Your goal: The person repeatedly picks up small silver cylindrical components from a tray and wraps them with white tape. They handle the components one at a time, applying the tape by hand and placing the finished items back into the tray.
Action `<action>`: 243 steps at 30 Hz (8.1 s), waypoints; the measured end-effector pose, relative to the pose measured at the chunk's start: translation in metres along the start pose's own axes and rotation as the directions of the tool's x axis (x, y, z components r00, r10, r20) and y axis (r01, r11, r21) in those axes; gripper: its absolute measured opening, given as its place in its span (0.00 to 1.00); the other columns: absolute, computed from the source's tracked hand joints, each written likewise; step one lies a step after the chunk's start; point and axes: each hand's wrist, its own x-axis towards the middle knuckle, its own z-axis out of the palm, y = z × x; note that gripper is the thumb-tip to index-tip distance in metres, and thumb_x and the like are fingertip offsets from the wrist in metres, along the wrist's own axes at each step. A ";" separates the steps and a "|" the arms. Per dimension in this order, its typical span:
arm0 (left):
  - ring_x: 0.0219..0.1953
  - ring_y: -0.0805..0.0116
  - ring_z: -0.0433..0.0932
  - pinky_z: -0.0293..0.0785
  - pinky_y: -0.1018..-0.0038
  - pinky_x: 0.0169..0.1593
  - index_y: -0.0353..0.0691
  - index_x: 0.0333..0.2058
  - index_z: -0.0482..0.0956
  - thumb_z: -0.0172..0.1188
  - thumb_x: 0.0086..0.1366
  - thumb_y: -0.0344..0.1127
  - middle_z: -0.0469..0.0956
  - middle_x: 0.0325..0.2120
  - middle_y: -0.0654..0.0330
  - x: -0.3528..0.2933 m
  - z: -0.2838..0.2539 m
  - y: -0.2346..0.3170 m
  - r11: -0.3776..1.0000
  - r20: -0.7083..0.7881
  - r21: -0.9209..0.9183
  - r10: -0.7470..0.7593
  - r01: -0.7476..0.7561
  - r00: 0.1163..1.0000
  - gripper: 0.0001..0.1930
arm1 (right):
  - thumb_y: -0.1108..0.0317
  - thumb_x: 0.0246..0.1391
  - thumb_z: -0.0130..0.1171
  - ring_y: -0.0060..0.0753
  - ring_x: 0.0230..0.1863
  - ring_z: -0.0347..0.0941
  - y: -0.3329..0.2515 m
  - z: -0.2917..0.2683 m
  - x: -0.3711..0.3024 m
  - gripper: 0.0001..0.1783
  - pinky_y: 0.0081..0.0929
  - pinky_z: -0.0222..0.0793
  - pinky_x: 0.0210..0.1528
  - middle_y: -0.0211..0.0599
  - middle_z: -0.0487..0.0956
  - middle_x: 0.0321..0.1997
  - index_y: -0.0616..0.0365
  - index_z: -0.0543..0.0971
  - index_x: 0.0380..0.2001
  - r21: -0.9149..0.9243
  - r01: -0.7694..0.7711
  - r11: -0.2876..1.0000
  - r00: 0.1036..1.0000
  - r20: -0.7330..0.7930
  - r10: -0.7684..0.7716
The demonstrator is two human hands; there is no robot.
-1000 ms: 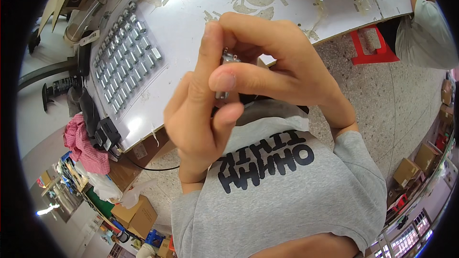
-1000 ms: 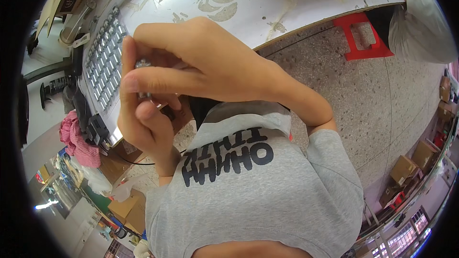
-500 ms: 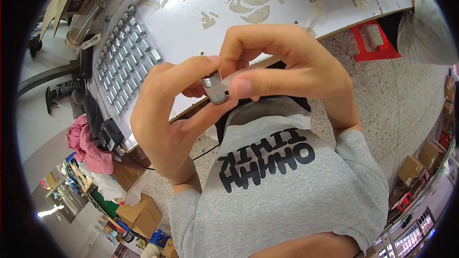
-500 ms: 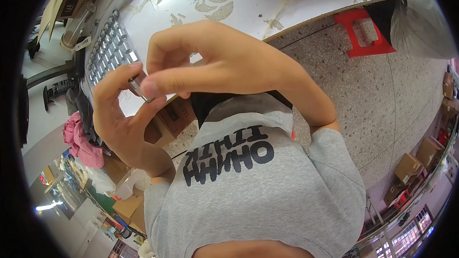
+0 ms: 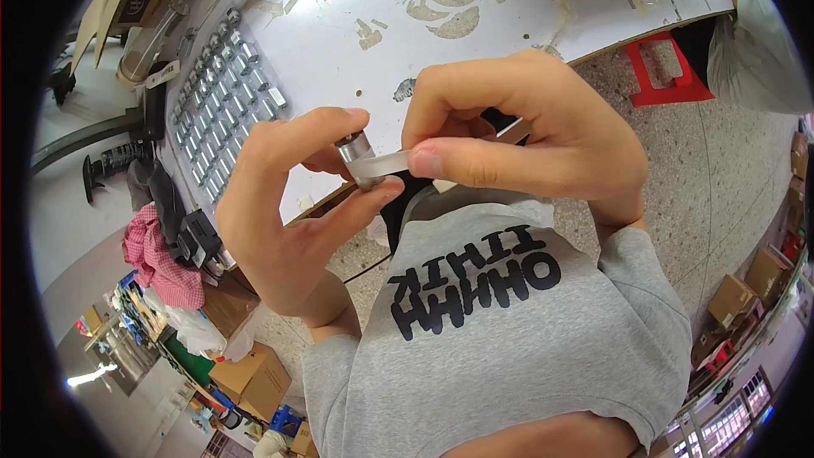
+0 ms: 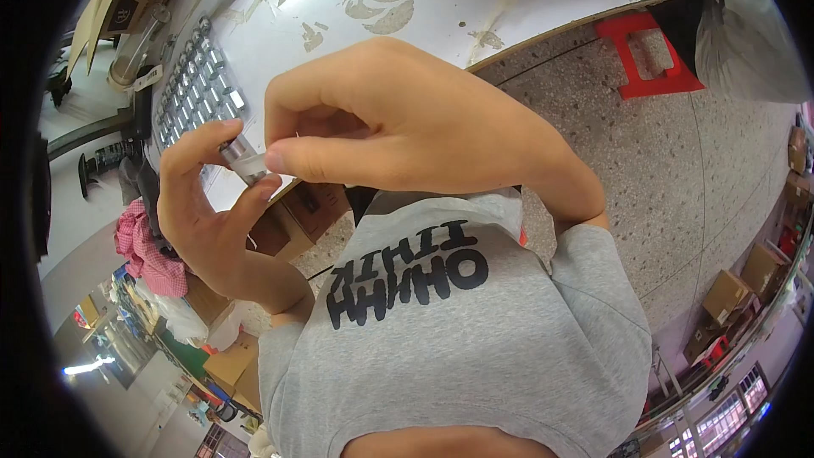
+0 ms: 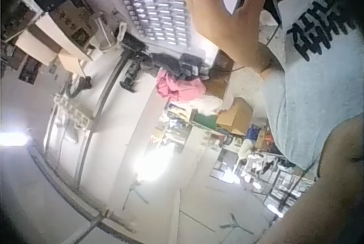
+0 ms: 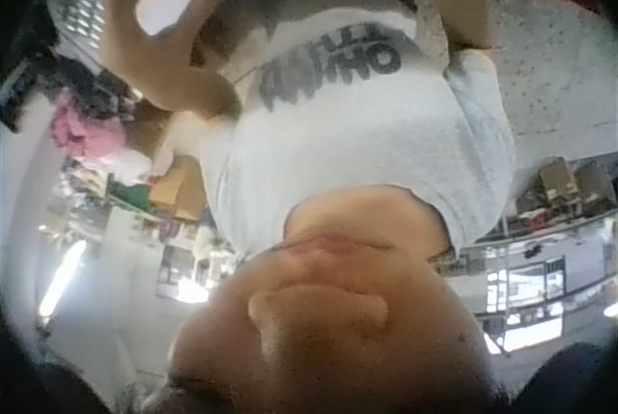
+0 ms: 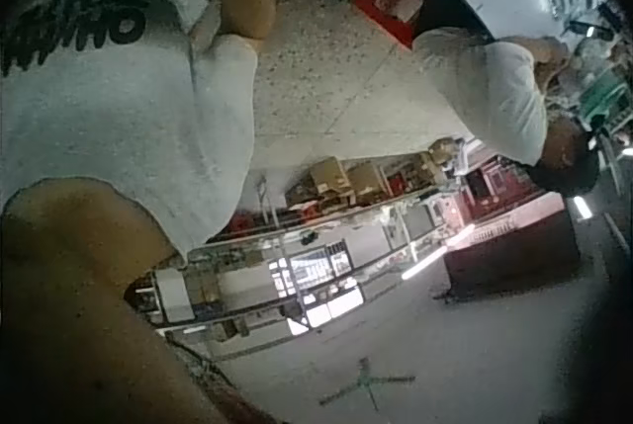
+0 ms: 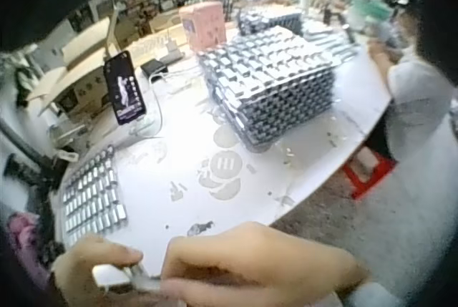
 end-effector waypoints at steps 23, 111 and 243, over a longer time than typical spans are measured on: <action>0.34 0.69 0.72 0.69 0.77 0.39 0.26 0.43 0.64 0.60 0.51 0.36 0.70 0.38 0.52 -0.018 0.025 -0.011 0.826 -0.092 -0.557 -0.170 0.091 0.981 0.25 | 0.68 0.44 0.59 0.13 0.20 0.57 0.005 0.009 0.011 0.11 0.13 0.51 0.21 0.23 0.65 0.16 0.61 0.69 0.18 0.095 -0.040 0.995 0.994 -0.097 0.050; 0.29 0.77 0.61 0.59 0.85 0.29 0.29 0.44 0.59 0.51 0.54 0.35 0.65 0.23 0.60 -0.007 -0.107 -0.056 0.491 -0.227 -0.870 -0.484 0.047 0.845 0.22 | 0.62 0.32 0.66 0.45 0.56 0.52 0.081 -0.105 -0.110 0.47 0.37 0.49 0.56 0.46 0.57 0.55 0.62 0.51 0.54 -0.951 -0.148 0.273 0.755 -0.287 -0.590; 0.28 0.74 0.71 0.68 0.81 0.34 0.29 0.47 0.65 0.60 0.47 0.31 0.73 0.34 0.56 -0.007 0.011 0.018 0.997 0.044 -0.015 -0.081 0.082 0.996 0.27 | 0.71 0.45 0.57 0.09 0.18 0.58 -0.009 0.006 0.004 0.07 0.09 0.51 0.19 0.24 0.69 0.19 0.61 0.70 0.23 0.066 0.146 0.987 0.970 -0.203 -0.130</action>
